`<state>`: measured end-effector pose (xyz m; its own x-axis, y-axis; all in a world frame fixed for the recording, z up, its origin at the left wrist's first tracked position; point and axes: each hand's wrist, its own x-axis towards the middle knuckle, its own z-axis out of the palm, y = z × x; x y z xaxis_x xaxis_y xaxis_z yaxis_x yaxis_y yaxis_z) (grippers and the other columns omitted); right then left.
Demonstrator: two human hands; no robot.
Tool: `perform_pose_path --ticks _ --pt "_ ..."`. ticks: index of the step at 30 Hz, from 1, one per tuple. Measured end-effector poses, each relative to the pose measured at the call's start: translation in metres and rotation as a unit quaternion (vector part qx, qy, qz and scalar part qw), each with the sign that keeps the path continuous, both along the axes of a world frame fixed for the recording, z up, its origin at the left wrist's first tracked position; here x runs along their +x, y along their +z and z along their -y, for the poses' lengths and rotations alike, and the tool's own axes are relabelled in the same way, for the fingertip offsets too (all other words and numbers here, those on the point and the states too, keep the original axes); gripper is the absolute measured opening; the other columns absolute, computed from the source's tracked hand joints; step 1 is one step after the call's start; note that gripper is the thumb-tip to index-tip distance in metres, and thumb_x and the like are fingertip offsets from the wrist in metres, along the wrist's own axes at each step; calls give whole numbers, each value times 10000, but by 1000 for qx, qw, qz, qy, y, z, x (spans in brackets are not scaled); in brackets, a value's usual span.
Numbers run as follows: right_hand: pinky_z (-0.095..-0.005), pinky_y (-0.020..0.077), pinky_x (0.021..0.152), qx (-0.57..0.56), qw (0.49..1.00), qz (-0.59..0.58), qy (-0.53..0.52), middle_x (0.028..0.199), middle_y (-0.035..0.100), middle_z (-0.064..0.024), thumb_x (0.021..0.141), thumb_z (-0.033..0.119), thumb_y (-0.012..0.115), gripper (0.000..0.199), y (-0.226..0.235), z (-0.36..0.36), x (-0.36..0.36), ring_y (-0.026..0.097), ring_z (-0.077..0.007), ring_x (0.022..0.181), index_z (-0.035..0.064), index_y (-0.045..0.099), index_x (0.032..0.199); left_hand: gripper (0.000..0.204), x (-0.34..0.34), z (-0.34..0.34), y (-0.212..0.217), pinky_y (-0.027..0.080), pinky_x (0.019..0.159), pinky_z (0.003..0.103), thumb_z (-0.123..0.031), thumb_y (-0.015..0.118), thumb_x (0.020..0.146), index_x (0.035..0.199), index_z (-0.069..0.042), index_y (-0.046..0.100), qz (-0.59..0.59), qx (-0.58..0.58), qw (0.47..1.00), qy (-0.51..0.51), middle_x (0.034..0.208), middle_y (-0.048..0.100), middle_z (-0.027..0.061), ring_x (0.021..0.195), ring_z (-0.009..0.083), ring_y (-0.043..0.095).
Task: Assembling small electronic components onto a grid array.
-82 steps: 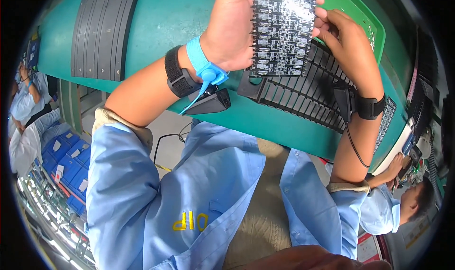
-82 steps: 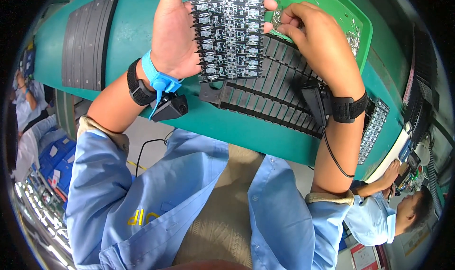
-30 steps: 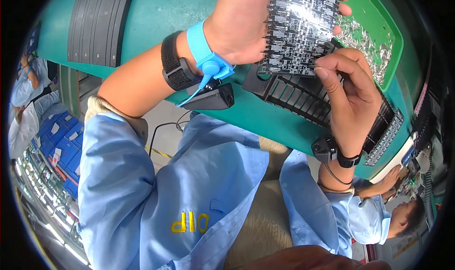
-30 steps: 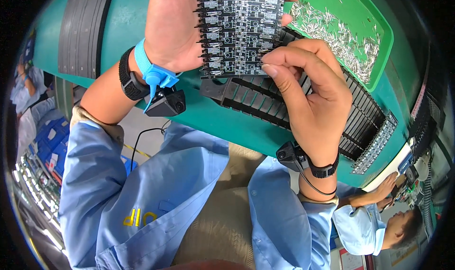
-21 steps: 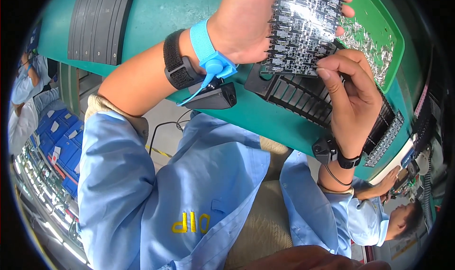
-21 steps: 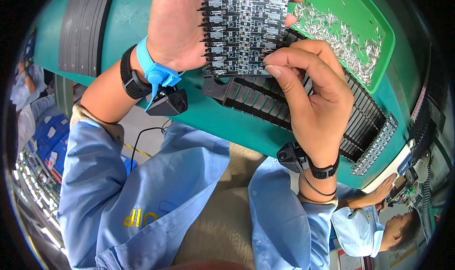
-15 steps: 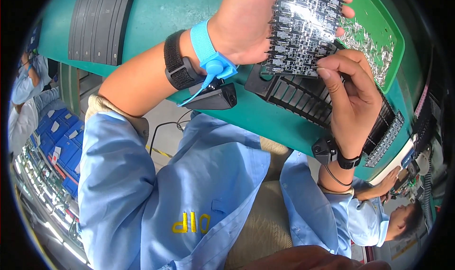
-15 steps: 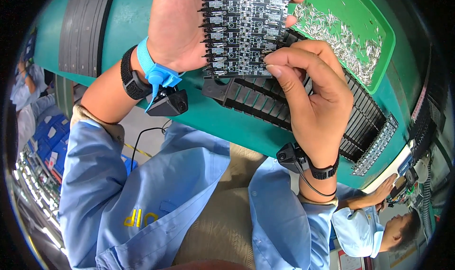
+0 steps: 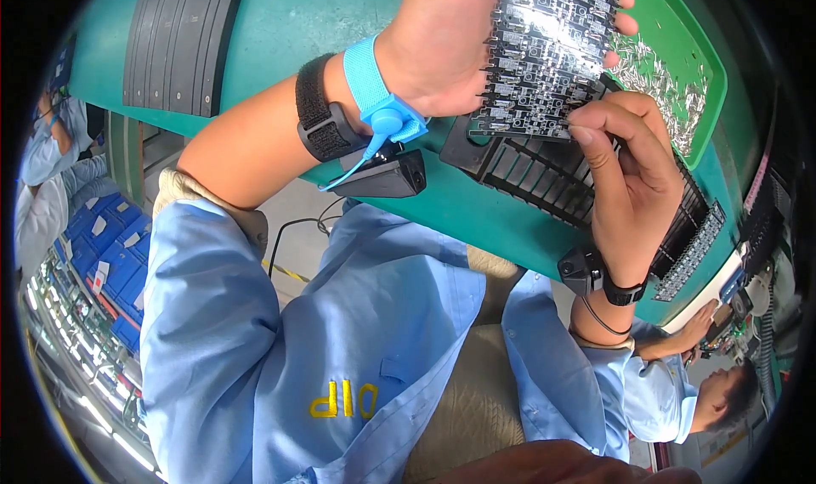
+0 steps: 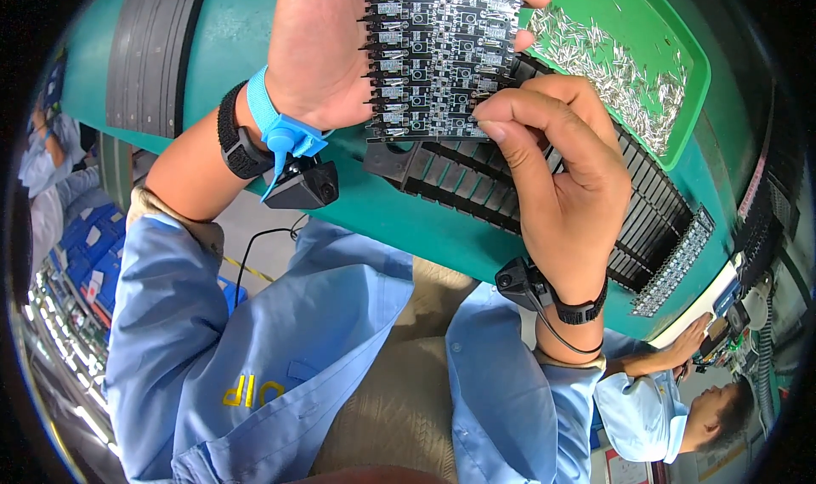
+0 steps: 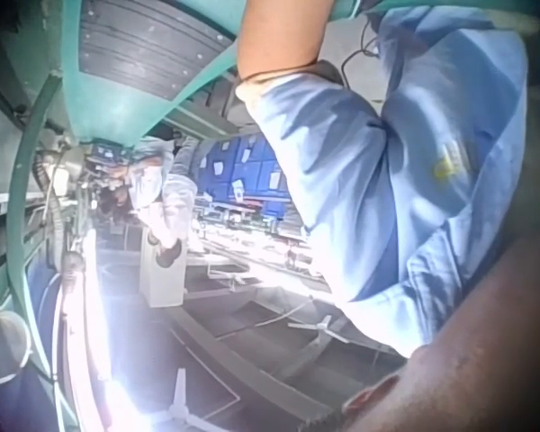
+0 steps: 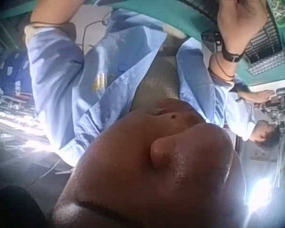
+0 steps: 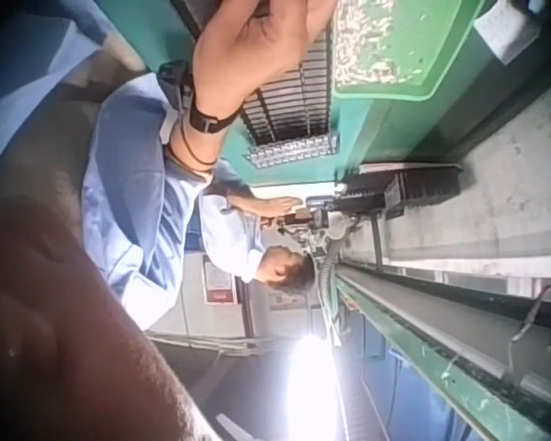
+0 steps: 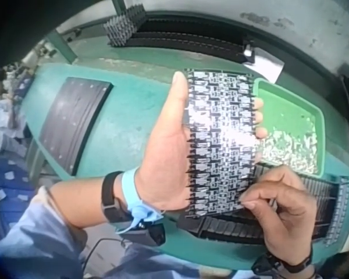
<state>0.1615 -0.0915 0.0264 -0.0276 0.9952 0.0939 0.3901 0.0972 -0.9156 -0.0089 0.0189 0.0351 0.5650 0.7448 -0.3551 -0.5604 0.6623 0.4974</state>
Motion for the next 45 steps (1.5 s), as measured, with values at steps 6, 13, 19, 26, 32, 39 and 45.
perform_pose_path --ticks 6,13,19,26,32,39,45 --pt "-256 481 707 58 997 49 18 967 633 -75 865 -105 733 181 -1 -1 -1 596 -148 823 -14 751 1020 870 0 1 -4 630 830 366 -726 230 1047 1285 2 642 -11 11 1000 9 1058 742 132 913 242 743" --pt "-264 487 703 92 989 113 32 976 622 -73 848 -113 746 206 2 0 -2 603 -158 819 -8 756 1025 875 1 -1 -1 630 824 366 -735 234 1042 1281 0 645 -18 1 1000 11 1063 741 133 911 244 742" --pt "-265 495 723 135 978 152 37 986 617 -84 830 -123 754 224 1 -1 -6 608 -168 814 -10 756 1023 868 -1 -1 0 630 817 372 -735 232 1042 1282 -8 641 -12 -16 1000 14 1067 738 142 904 253 739" --pt "-250 492 780 -13 997 -76 -18 1010 576 -55 847 -155 722 194 3 2 -12 591 -121 869 -39 702 1001 877 -12 -4 -16 627 840 387 -738 221 1041 1316 -4 614 164 -15 986 -23 1105 724 154 934 259 733" --pt "-232 475 789 -70 968 -240 -16 1038 545 -32 862 -175 701 222 -5 2 -7 550 -84 867 -28 629 1012 895 -15 -4 -29 621 889 403 -744 208 1036 1369 1 576 420 19 904 -82 1165 705 167 991 268 724" --pt "-227 480 785 -88 950 -299 -19 1051 557 -47 855 -176 703 250 -2 -1 -9 564 -83 863 -41 618 1048 895 -17 -5 -30 618 903 409 -739 201 1040 1375 3 573 425 25 900 -95 1160 708 167 1021 270 720" --pt "-243 508 764 28 998 -58 -15 1066 606 -78 844 -136 744 300 4 -1 -10 620 -116 861 -52 714 1130 888 -15 -6 -31 617 904 411 -727 194 1047 1374 5 574 398 21 914 -77 1160 709 167 1008 278 723"
